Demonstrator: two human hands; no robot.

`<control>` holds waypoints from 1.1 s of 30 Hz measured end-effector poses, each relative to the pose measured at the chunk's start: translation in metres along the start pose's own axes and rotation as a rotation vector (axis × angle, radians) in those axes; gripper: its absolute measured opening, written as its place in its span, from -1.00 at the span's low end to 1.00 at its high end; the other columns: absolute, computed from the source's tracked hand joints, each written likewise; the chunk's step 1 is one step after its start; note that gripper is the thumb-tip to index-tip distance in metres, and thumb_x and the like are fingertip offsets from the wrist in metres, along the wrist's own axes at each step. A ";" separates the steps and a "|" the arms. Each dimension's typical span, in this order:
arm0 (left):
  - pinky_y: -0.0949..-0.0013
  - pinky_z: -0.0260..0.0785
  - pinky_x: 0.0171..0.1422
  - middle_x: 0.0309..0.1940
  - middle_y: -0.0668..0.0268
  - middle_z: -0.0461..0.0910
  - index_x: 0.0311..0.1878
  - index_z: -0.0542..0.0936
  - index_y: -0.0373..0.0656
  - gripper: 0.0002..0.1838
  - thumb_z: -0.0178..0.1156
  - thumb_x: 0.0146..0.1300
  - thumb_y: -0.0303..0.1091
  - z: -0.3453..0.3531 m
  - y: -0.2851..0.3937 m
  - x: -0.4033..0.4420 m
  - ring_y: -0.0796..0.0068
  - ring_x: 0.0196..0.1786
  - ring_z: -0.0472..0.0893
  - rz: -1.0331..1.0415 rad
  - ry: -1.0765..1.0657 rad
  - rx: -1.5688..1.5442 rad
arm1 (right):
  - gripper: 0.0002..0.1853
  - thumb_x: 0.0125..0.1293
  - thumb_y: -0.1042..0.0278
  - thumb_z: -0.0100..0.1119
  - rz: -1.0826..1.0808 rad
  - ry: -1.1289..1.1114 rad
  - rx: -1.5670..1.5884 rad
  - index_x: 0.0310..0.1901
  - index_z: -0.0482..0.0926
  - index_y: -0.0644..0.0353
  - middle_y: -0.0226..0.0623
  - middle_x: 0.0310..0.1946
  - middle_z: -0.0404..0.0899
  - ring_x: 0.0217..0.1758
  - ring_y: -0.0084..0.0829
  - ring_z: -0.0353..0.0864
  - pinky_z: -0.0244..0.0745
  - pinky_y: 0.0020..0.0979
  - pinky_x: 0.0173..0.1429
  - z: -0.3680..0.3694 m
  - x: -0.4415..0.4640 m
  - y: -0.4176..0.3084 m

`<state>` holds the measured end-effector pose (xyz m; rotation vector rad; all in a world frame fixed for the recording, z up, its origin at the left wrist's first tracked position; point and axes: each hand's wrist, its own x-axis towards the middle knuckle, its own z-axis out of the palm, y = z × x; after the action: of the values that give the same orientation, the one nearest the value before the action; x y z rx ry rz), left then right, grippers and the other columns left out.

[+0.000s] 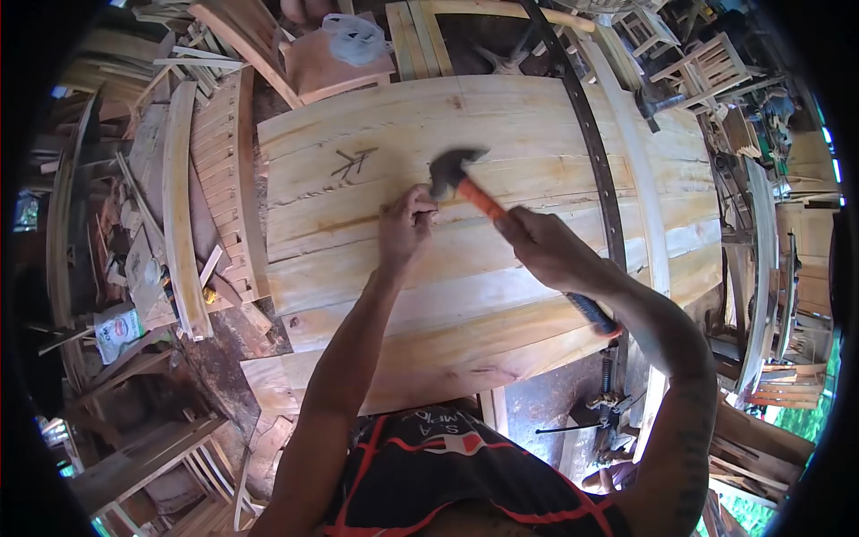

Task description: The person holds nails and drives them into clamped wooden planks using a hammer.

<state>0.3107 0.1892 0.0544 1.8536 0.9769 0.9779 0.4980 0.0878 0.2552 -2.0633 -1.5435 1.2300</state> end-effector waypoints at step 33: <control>0.34 0.43 0.34 0.05 0.09 0.53 0.16 0.43 -0.37 -0.49 -0.27 0.18 -0.86 -0.015 -0.013 0.007 0.31 0.15 0.60 -0.103 0.426 -0.553 | -0.74 0.54 0.17 -0.05 0.052 0.101 -0.128 -0.11 0.51 0.19 -0.38 -0.62 0.41 -0.59 -0.51 0.43 0.30 -0.33 -0.52 0.019 0.003 0.019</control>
<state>0.2969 0.2050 0.0503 1.1514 0.9109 1.4422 0.4958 0.0786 0.2295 -2.2225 -1.5689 1.0519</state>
